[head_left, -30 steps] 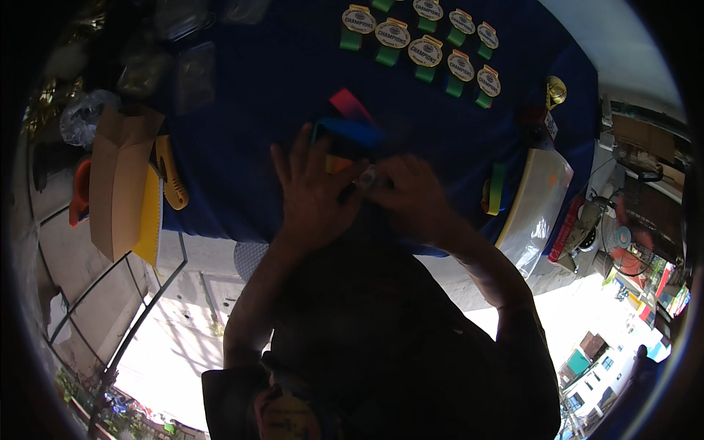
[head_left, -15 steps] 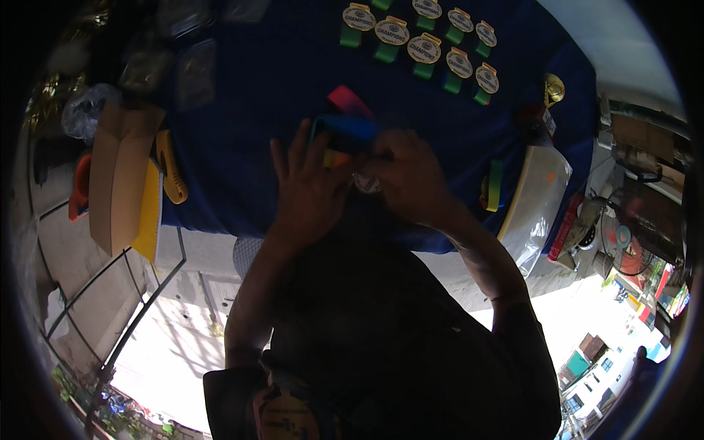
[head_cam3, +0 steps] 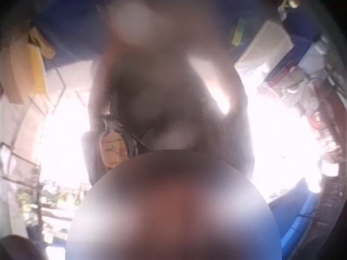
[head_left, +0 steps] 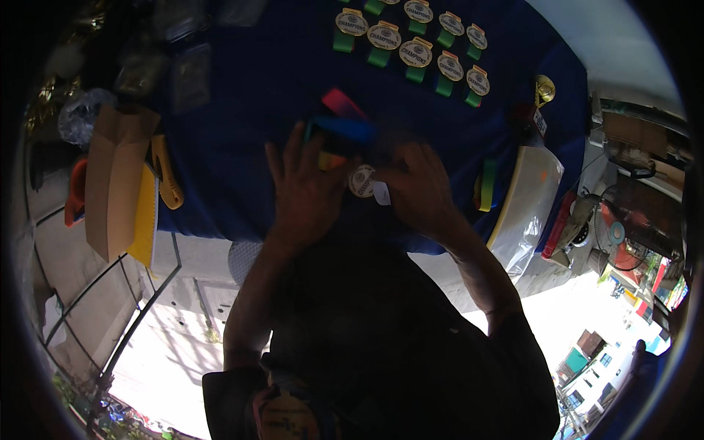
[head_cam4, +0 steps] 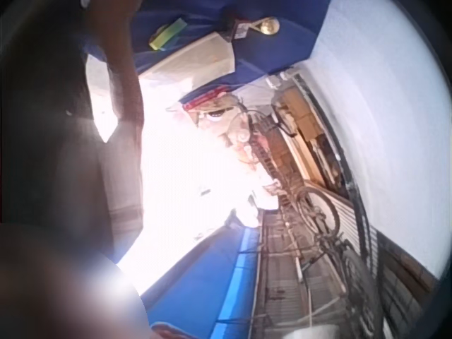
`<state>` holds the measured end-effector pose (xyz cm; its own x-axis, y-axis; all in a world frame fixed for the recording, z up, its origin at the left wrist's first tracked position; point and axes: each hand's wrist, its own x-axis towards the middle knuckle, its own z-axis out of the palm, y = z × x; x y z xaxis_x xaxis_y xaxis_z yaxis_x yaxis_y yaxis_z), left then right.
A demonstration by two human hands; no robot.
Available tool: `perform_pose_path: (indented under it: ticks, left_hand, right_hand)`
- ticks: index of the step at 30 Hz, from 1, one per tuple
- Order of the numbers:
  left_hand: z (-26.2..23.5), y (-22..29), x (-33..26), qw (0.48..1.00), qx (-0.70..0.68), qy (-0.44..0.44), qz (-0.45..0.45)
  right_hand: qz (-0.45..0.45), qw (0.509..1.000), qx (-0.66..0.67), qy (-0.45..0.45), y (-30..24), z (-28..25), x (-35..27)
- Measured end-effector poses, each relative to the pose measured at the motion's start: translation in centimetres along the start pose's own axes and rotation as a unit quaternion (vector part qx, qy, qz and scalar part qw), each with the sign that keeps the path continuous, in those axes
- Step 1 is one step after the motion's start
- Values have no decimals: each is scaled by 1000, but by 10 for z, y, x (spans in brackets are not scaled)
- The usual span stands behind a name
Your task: The person assembles medals by threading colorful ribbons through the medal loops, folding the ribbon ends, and securing them with small plastic clips. They then place the completed medals into clear plastic packaging on a blue-clothed table.
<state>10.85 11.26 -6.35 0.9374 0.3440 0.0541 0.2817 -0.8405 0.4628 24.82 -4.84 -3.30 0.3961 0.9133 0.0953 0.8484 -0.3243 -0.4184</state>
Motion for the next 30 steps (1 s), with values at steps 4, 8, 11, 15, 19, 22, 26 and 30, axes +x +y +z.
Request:
perform_pose_path:
  ticks: [4, 8, 11, 15, 19, 22, 26, 30]
  left_hand:
    - [1, 2, 1, 1000, 6, -6, -3]
    - [1, 3, 1, 1000, 1, -11, -1]
    - [2, 1, 1, 1000, -8, -13, -4]
    - [5, -1, 0, 1000, -8, -1, 9]
    - [4, -1, -1, 998, -45, 40, 14]
    - [3, 0, 0, 998, -61, 32, 7]
    - [2, -1, -1, 996, -83, 19, 9]
    - [4, -3, -4, 993, -113, 22, 17]
  right_hand:
    - [-62, 998, 3, -17, -20, 9, -3]
    - [19, 1000, -5, -10, -9, 9, 2]
    - [17, 999, 28, 6, 1, 0, -1]
    - [66, 993, 96, -13, -17, 3, -7]
    - [79, 988, 127, -42, -22, 1, 16]
    - [50, 967, 250, 5, -16, -15, 47]
    - [58, 948, 313, 20, -49, 10, 119]
    - [-32, 959, 282, 10, -95, 52, 205]
